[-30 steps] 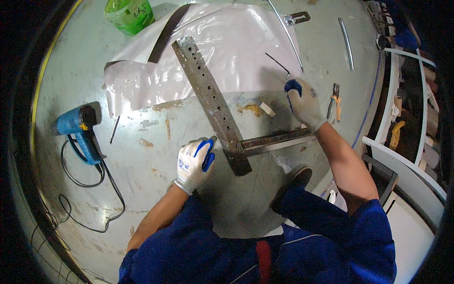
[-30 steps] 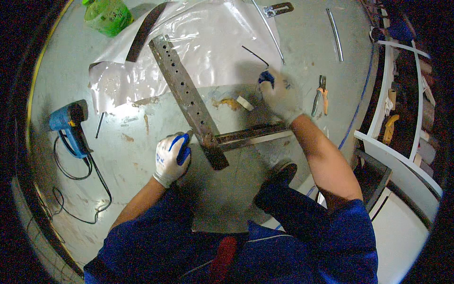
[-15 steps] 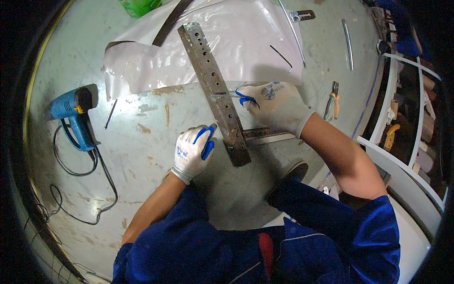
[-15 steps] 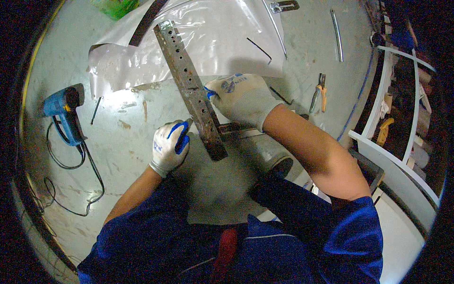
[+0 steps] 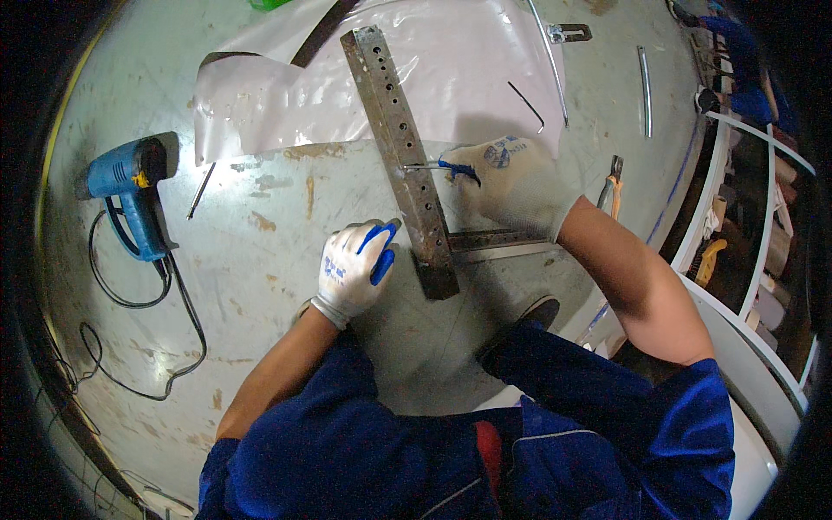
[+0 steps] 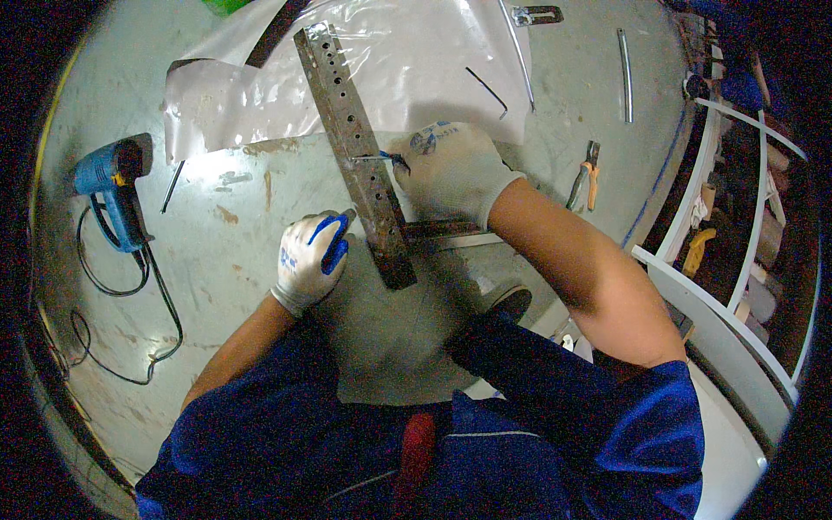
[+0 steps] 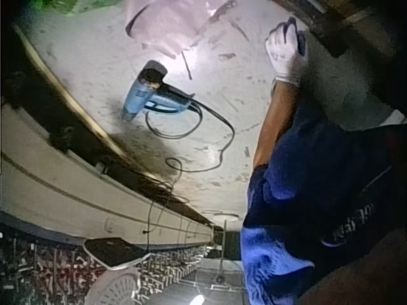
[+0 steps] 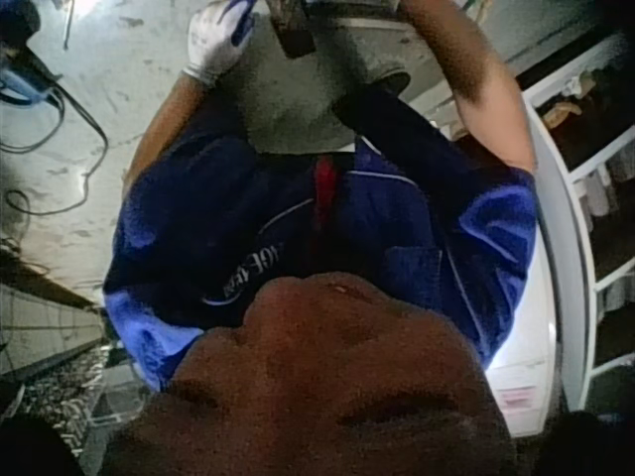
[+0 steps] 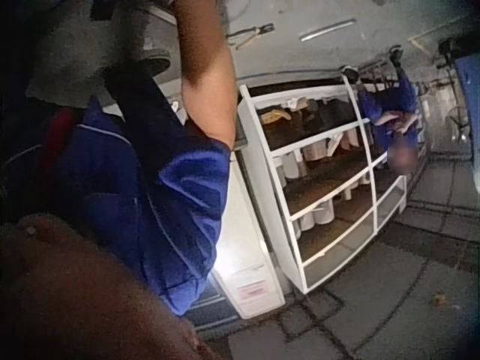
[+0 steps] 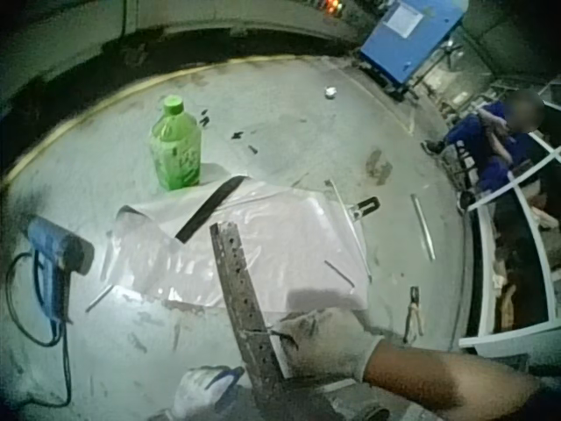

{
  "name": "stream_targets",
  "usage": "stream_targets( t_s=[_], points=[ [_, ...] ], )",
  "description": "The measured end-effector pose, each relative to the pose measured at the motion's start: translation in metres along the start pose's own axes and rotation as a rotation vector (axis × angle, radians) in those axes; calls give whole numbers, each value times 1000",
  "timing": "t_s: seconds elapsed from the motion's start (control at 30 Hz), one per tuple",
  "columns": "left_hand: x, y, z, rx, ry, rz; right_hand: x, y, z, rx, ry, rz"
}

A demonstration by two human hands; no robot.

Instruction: The person assembles a metal frame by inserting hex keys into holes and tightening them. They use a heat gun to apply heat to the frame and repeatedly adjust the components. The person also handles a plastic sheet and various tools on the workbench.

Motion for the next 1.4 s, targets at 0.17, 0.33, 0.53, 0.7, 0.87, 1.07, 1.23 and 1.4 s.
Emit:
stream_targets(
  t_s=[0.17, 0.33, 0.53, 0.7, 0.87, 1.07, 1.23, 1.4],
  points=[
    [0, -1, 0, 9, 20, -12, -9, 9, -4, 5, -62, -112],
    [0, -1, -1, 10, -6, 4, -13, 14, -6, -25, -58, -58],
    [3, 0, -3, 9, -14, -13, -29, 31, -9, -83, -96, -46],
    [2, 1, 6, 54, 134, -113, -34, 56, -10, -152, -22, -212],
    [14, 0, 7, 96, 311, -281, -27, 69, -9, -227, -48, -185],
    [14, 0, 13, 94, 353, -280, -29, 64, -18, -283, -43, -38],
    [14, -1, 17, 141, 395, -213, 1, 46, -23, -276, -97, 116],
    [11, 3, 22, 148, 372, -221, 15, 27, -52, -206, -125, 213]
  ],
)
Point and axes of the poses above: each hand's wrist, its own y-axis towards the middle knuckle, its own x-axis out of the palm, z = x × y, the point moved 4 cm from there along y, towards the middle knuckle, and after that the axes turned 8 degrees about -x, right-handed, at the moved point
